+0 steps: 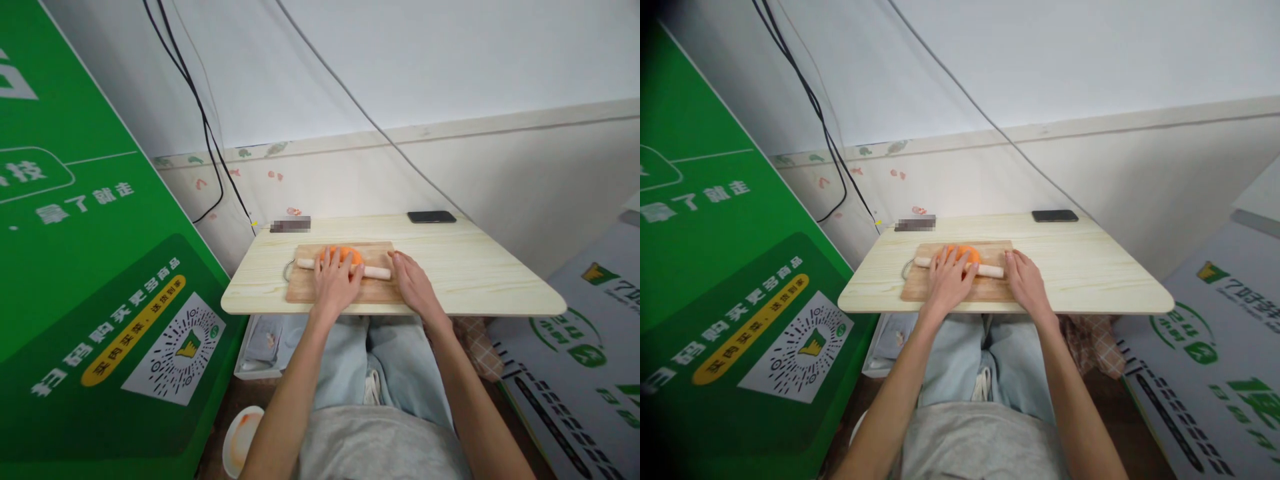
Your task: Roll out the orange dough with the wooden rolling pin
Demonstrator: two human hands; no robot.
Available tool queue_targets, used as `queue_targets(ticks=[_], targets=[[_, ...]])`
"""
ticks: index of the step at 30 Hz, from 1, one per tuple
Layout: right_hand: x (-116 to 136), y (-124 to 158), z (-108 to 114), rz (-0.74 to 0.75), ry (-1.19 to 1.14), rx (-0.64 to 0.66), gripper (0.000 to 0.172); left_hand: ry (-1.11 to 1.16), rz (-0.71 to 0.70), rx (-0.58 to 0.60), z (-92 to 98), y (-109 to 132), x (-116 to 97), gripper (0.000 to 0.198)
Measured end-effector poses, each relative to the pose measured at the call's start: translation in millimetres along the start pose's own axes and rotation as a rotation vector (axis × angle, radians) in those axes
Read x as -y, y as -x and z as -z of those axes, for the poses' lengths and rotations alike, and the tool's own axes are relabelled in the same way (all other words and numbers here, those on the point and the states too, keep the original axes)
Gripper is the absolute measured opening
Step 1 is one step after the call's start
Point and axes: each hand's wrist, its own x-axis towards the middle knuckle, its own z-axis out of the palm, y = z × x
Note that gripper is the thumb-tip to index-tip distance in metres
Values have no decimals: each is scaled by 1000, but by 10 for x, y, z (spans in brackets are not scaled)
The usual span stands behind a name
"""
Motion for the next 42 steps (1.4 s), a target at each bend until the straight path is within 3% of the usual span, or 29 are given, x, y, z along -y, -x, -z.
queue_targets(ticks=[6,8,11,17,20,22,28,30,33,39,42], targets=[[-9,-9,-2,17,-13,2,83,0,-19,249,96,-814,-62,67],[-10,-10,-1,17,-16,5,84,-9,3,314,128,-986,-94,68],[-15,-9,-2,10,-14,7,87,-6,-25,313,141,-936,-86,65],[-51,-3,-28,14,-17,-4,85,20,-72,117,53,-166,96,65],[-73,-5,-43,9,-14,-11,87,34,-54,77,15,6,134,65],[-82,-8,-45,5,-10,-16,88,41,-62,85,14,-85,115,65],[-77,-23,-25,24,-20,6,83,12,-53,309,88,-880,-24,65],[-72,-27,-22,22,-22,6,82,14,-27,328,89,-996,-46,66],[-70,-27,-23,35,-14,17,85,14,-36,240,42,-804,-11,68],[-71,-18,-29,13,-7,14,89,-13,-87,-9,-74,99,184,62],[-72,-15,-29,19,-8,5,89,-7,-94,-8,-73,127,196,61]])
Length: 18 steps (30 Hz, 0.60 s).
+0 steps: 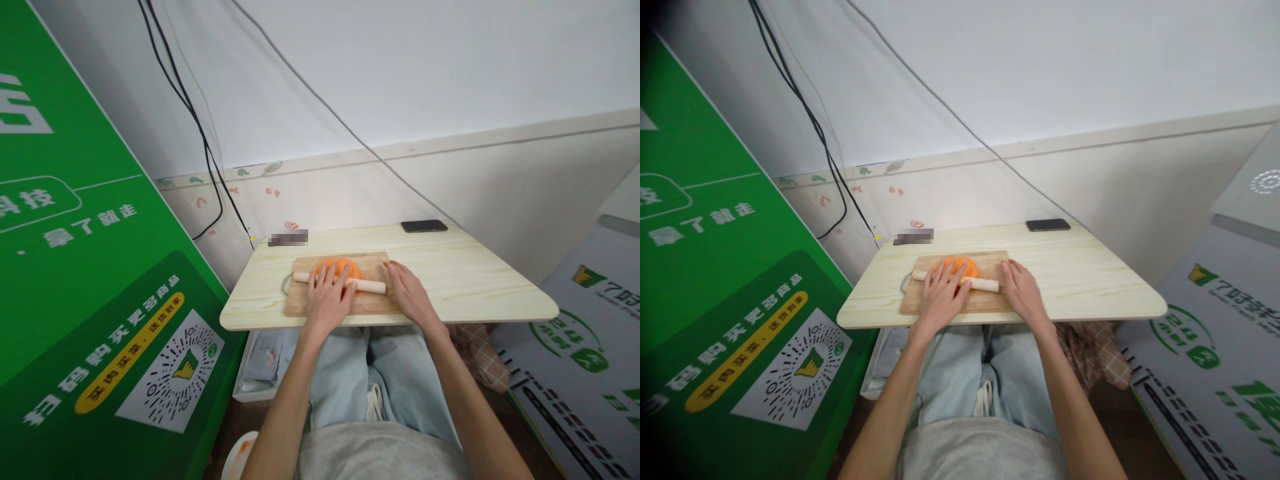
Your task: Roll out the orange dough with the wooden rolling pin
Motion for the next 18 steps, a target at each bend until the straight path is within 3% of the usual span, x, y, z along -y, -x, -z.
queue_targets(ticks=[6,9,12,18], targets=[[17,-8,8,23,2,6,85,31,14,164,90,-759,-84,62],[21,-8,14,17,9,5,85,32,30,212,108,-948,-113,62],[21,-3,15,10,16,5,86,46,8,154,80,-783,-100,61],[28,5,9,-9,10,2,85,65,-21,-80,-21,104,39,57]])
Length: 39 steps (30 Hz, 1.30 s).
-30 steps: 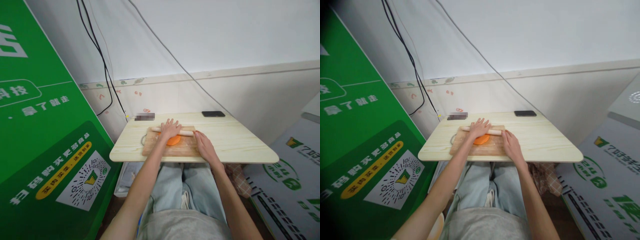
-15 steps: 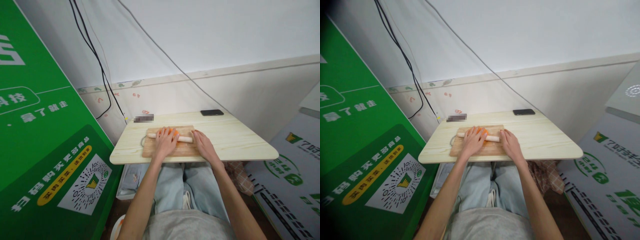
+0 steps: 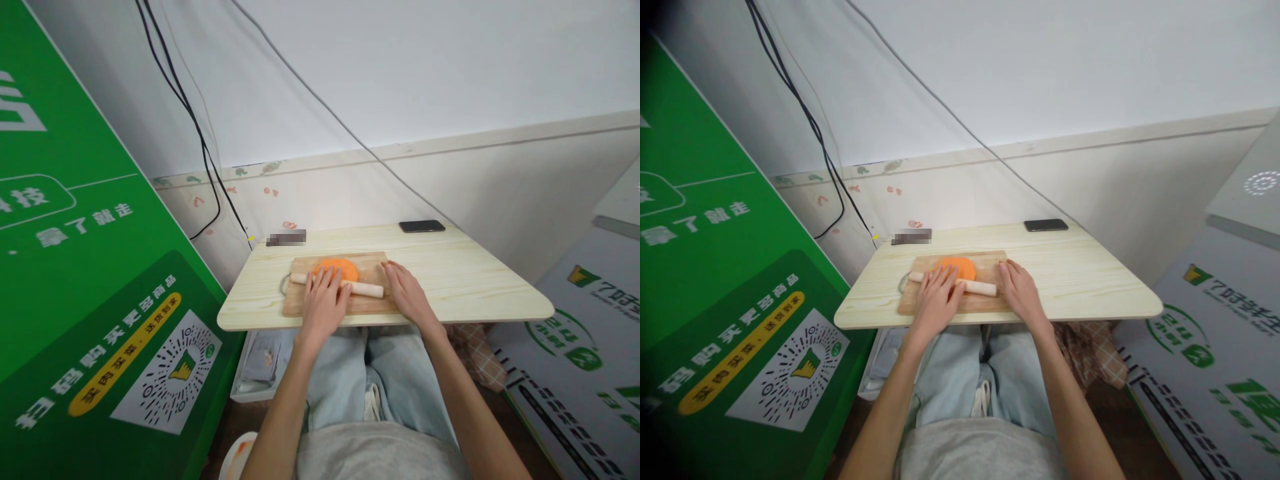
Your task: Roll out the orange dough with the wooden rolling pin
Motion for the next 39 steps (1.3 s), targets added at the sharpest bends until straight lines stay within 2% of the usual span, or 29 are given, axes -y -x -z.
queue_targets(ticks=[3,5,7,11,14,17,23,26,29,35,37,39], targets=[[10,4,5,-2,-9,4,89,3,-13,-34,-3,219,27,57],[18,5,11,-1,-10,7,91,-11,-8,-30,-10,159,8,58],[25,5,17,-3,-7,11,92,-29,5,-1,-18,-48,-35,58],[22,7,25,-5,1,20,93,-47,16,109,-13,-610,-143,61],[1,10,24,-2,1,15,91,-46,47,163,3,-833,-195,61],[-17,10,17,-1,-5,7,88,-31,49,134,18,-729,-197,59],[-2,9,12,7,-17,0,86,34,43,51,59,-40,-75,53],[-7,8,8,-3,-21,5,87,45,37,35,64,109,-36,57],[-32,5,-2,-4,-18,0,87,29,30,55,49,-28,-54,57],[-48,-7,-1,-1,4,10,92,-22,42,112,19,-664,-198,55],[-40,-8,5,6,7,6,90,-30,63,134,22,-750,-232,54],[-30,-7,10,13,2,2,88,-30,68,121,30,-702,-240,53]])
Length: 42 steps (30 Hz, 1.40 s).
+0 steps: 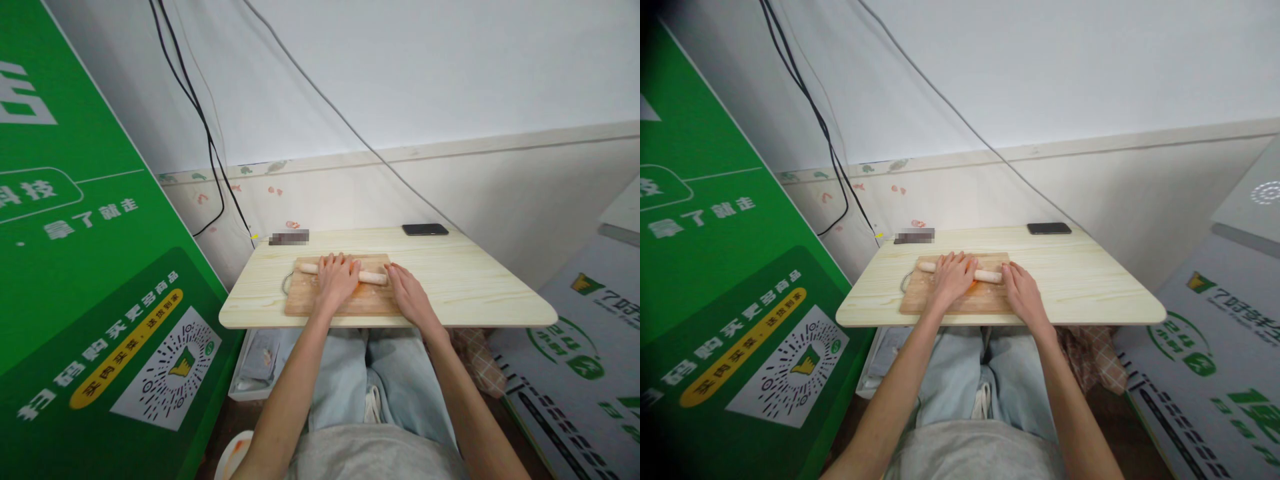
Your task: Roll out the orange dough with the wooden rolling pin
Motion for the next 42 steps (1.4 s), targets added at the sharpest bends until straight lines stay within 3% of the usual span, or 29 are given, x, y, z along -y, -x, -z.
queue_targets(ticks=[6,9,12,17,20,22,28,31,34,40,42], targets=[[8,2,-12,-6,-25,2,86,3,-2,-95,-54,564,127,52],[0,3,-23,-17,-33,-11,85,8,-2,-100,-78,674,163,56],[12,6,-15,-23,-27,-10,86,5,-11,-94,-71,500,131,55],[49,6,10,-5,-24,4,86,-7,22,43,-5,-96,-2,60],[43,0,8,-13,-14,-11,86,5,63,74,3,-226,-31,61],[32,-3,2,-15,-12,-7,88,4,49,44,-17,-115,-5,61],[17,5,-13,-13,-16,0,88,8,9,-100,-96,621,178,57],[11,10,-20,-19,-15,-1,87,12,-3,-96,-103,713,219,59],[3,9,-24,-18,-15,-7,87,12,-25,-56,-91,484,181,62],[4,2,-4,-6,-7,3,87,15,25,123,-2,-345,-18,70],[2,0,3,-13,1,1,88,21,21,169,23,-460,-44,72]])
